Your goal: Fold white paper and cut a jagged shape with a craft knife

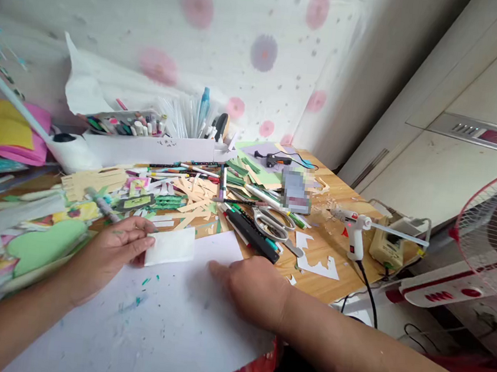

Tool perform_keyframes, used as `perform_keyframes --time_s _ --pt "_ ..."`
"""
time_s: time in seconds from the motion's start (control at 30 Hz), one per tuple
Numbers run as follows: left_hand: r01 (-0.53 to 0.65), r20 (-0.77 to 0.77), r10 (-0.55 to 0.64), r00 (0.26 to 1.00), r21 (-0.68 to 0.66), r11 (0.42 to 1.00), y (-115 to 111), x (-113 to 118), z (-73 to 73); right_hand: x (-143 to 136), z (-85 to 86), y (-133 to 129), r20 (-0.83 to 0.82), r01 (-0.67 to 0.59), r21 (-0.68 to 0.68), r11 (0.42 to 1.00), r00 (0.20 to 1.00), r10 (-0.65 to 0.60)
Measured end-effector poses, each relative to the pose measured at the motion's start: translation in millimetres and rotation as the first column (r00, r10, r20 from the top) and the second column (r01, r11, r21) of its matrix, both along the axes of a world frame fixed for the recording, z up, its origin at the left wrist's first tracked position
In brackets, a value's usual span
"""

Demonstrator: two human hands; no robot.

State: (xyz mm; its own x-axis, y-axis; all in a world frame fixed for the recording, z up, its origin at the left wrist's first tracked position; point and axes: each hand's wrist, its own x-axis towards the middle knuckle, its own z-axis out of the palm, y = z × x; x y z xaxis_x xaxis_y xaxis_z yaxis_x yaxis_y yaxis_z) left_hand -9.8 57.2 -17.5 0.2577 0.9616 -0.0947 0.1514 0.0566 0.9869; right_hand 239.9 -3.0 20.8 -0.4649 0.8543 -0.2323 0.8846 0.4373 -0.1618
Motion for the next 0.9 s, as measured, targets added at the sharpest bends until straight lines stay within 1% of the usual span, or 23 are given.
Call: perform_keyframes --time_s 0.07,0.13,0.17,0.2,0.23,0.27,0.3,0.33,0.37,0.4,0.43,0.47,0.5,0.53,0.57,0.63,0.7,0.77,0.8,0.83,0.87,0.9 --pt "-0.006 0.0 0.006 1.0 0.0 1.0 0 1 1.6 2 2.0 -20 0.023 -0.203 -0.035 0.979 0.979 0.204" --pt "-0.011 0.01 0.011 1.0 0.001 1.0 0 1 1.6 6 5.1 -42 -0.024 -0.341 -0.091 0.936 0.94 0.34" --pt "-0.011 0.018 0.011 1.0 0.002 1.0 0 2 1.2 8 6.6 -52 -0.087 -0.414 -0.139 0.899 0.91 0.406" --pt "-0.011 0.027 0.011 1.0 0.003 1.0 0 2 0.6 11 7.8 -61 -0.182 -0.49 -0.2 0.849 0.87 0.459" --pt "-0.011 0.038 0.01 0.999 0.006 1.0 -1 2 0.2 15 8.7 -67 -0.297 -0.547 -0.257 0.797 0.829 0.474" --pt "-0.01 0.049 0.009 0.999 0.012 1.0 -1 2 0.1 19 9.1 -71 -0.414 -0.579 -0.307 0.756 0.796 0.442" --pt "-0.009 0.063 0.007 0.998 0.022 1.0 -2 2 0.4 22 9.2 -71 -0.511 -0.57 -0.349 0.744 0.781 0.359" --pt "-0.008 0.077 0.005 0.997 0.034 0.999 -3 2 1.2 25 9.0 -68 -0.574 -0.508 -0.375 0.775 0.784 0.237" --pt "-0.004 0.091 0.0 0.996 0.046 0.999 -4 1 2.3 28 8.5 -62 -0.602 -0.393 -0.391 0.833 0.793 0.092" --pt "0.002 0.103 -0.008 0.995 0.056 0.998 -6 1 3.6 28 7.9 -53 -0.599 -0.23 -0.389 0.892 0.799 -0.055" --pt "0.014 0.112 -0.021 0.994 0.063 0.998 -8 1 5.0 28 6.9 -42 -0.583 -0.05 -0.342 0.939 0.795 -0.17" --pt "0.03 0.117 -0.037 0.992 0.066 0.997 -10 1 6.2 25 5.5 -30 -0.563 0.116 -0.274 0.955 0.786 -0.257" --pt "0.049 0.119 -0.056 0.991 0.065 0.997 -12 2 7.1 22 3.6 -18 -0.544 0.229 -0.209 0.951 0.781 -0.308" --pt "0.07 0.118 -0.077 0.99 0.063 0.996 -13 3 7.8 18 1.2 -6 -0.537 0.282 -0.17 0.944 0.777 -0.329" --pt "0.091 0.115 -0.097 0.989 0.06 0.994 -15 3 8.2 13 -1.5 4 -0.541 0.296 -0.15 0.943 0.774 -0.329" --pt "0.119 0.108 -0.125 0.986 0.057 0.991 -16 4 8.4 6 -7.0 19 -0.555 0.278 -0.133 0.951 0.774 -0.304" --pt "0.131 0.101 -0.136 0.985 0.059 0.99 -16 3 8.4 2 -10.5 26 -0.578 0.241 -0.119 0.963 0.772 -0.265" --pt "0.132 0.092 -0.138 0.986 0.066 0.989 -15 2 8.4 1 -10.7 27 -0.61 0.216 -0.089 0.972 0.76 -0.225" --pt "0.132 0.086 -0.138 0.987 0.069 0.989 -15 1 8.4 0 -9.7 26 -0.649 0.205 -0.088 0.975 0.731 -0.213" --pt "0.131 0.08 -0.137 0.987 0.07 0.989 -15 0 8.4 -2 -8.3 25 -0.702 0.189 -0.109 0.976 0.68 -0.21" --pt "0.129 0.075 -0.135 0.988 0.071 0.989 -15 -1 8.3 -4 -6.7 25 -0.762 0.162 -0.158 0.974 0.607 -0.225" --pt "0.128 0.07 -0.133 0.989 0.072 0.989 -15 -2 8.2 -6 -5.5 24 -0.816 0.119 -0.236 0.964 0.514 -0.263"
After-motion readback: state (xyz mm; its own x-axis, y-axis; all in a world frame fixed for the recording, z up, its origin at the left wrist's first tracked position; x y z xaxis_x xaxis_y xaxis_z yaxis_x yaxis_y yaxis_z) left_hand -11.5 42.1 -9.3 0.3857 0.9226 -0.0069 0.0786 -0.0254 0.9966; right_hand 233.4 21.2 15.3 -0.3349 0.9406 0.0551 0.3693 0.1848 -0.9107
